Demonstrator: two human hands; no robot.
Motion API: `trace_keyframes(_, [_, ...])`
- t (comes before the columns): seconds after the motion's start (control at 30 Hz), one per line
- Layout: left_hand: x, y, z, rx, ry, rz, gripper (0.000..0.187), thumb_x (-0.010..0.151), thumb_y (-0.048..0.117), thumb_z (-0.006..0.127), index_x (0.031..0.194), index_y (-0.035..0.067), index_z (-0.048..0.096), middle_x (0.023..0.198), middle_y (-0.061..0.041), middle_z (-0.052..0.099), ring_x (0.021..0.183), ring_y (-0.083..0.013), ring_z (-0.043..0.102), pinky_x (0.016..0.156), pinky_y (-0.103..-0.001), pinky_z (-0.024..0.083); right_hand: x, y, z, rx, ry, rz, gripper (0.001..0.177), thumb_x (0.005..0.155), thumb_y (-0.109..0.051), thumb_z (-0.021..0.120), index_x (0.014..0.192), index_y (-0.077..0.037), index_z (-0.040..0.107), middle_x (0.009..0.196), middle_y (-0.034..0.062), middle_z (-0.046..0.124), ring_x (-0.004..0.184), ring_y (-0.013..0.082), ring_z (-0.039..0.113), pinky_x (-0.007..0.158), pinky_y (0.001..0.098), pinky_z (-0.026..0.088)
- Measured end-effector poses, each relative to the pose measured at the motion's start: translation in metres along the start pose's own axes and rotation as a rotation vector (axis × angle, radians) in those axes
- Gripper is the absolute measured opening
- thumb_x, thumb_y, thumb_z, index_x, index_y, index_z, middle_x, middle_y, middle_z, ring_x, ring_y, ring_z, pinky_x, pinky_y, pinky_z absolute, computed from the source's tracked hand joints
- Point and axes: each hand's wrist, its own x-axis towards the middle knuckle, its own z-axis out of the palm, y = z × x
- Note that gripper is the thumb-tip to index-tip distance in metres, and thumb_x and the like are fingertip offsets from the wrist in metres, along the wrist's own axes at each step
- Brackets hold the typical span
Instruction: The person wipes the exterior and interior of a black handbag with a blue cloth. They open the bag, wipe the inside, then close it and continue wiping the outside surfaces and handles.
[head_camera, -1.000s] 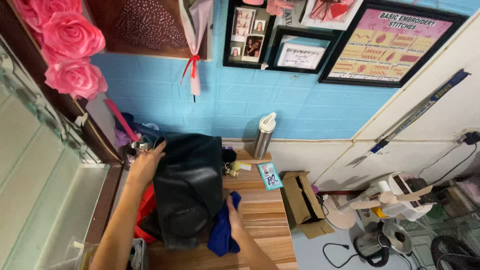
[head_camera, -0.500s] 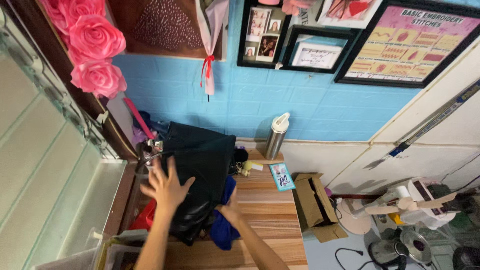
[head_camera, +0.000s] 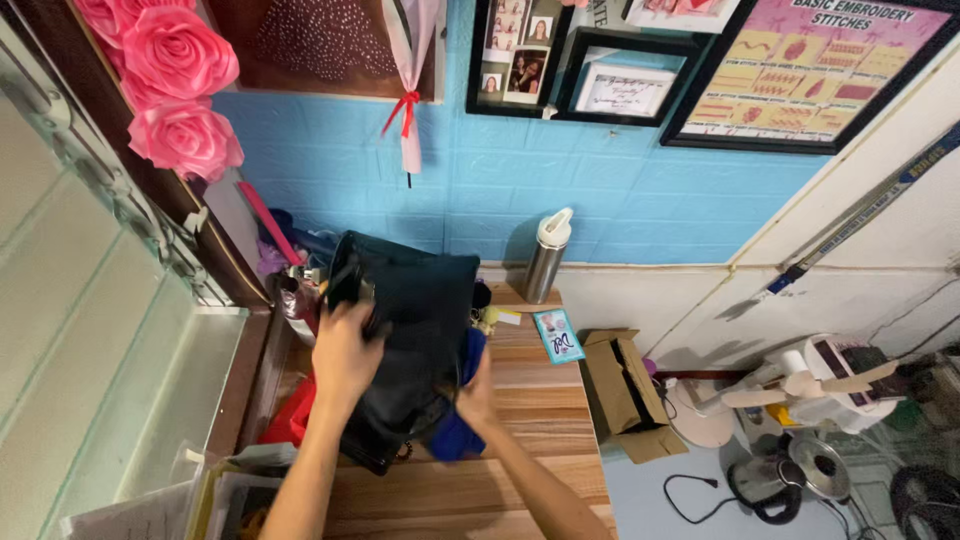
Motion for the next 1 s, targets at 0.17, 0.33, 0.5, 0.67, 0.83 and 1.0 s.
trace_keyframes(0.17, [0.054,0.024,-0.002,0.055,0.109,0.241,0.039,0.075,0.006,0.074,0.114,0.01,0.075,0.109,-0.006,0.068,0.104,-0.0324,0.064,0.083,-0.046,0.055,0.029,-0.062,-0.057,-0.398,0.019,0.179,0.071,0.081,-0.011,0.083,0.143,-0.006,0.05,0.105,0.0159,0.076,0.092,0.0294,0.077,0.084,0.0413,0.06])
trace_keyframes(0.33, [0.063,0.022,0.014,-0.044,0.114,0.223,0.032,0.082,0.013,0.077,0.114,0.009,0.073,0.111,-0.008,0.066,0.102,-0.0325,0.065,0.078,-0.046,0.054,0.037,-0.093,-0.102,-0.723,-0.049,-0.045,0.077,0.082,-0.012,0.082,0.147,-0.004,0.041,0.098,0.0236,0.072,0.088,0.0437,0.07,0.073,0.0493,0.055])
trace_keyframes(0.5, [0.04,0.013,0.025,-0.04,0.037,0.15,0.037,0.081,0.012,0.076,0.117,0.013,0.073,0.107,-0.01,0.066,0.096,-0.0366,0.066,0.075,-0.049,0.054,0.039,-0.082,-0.122,-0.89,-0.225,-0.223,0.061,0.085,-0.013,0.08,0.139,-0.007,0.051,0.102,0.0232,0.073,0.093,0.044,0.07,0.073,0.0506,0.054])
trace_keyframes(0.67, [0.017,-0.009,0.025,-0.117,0.057,0.03,0.042,0.081,0.011,0.074,0.123,0.013,0.072,0.105,-0.014,0.064,0.095,-0.0403,0.066,0.079,-0.05,0.055,-0.007,-0.056,-0.127,-0.431,-0.031,0.35,0.085,0.072,-0.028,0.093,0.133,0.001,0.041,0.09,0.0226,0.07,0.082,0.0384,0.072,0.074,0.0469,0.059])
trace_keyframes(0.83, [-0.001,-0.005,0.027,-0.004,0.115,0.082,0.049,0.083,0.012,0.074,0.131,0.013,0.063,0.103,-0.017,0.063,0.092,-0.0421,0.067,0.075,-0.051,0.055,-0.057,-0.023,-0.107,-0.453,-0.002,-0.11,0.094,0.076,-0.022,0.093,0.145,0.006,0.035,0.125,0.0311,0.061,0.113,0.0443,0.061,0.094,0.0523,0.05])
trace_keyframes(1.0, [-0.01,0.008,0.018,0.039,-0.152,-0.039,0.07,0.087,0.006,0.067,0.153,0.021,0.048,0.105,-0.021,0.062,0.087,-0.0473,0.066,0.074,-0.055,0.054,-0.064,-0.017,-0.119,-0.593,-0.127,0.089,0.076,0.085,-0.027,0.08,0.146,-0.005,0.042,0.116,0.0246,0.07,0.105,0.0445,0.07,0.084,0.0489,0.056])
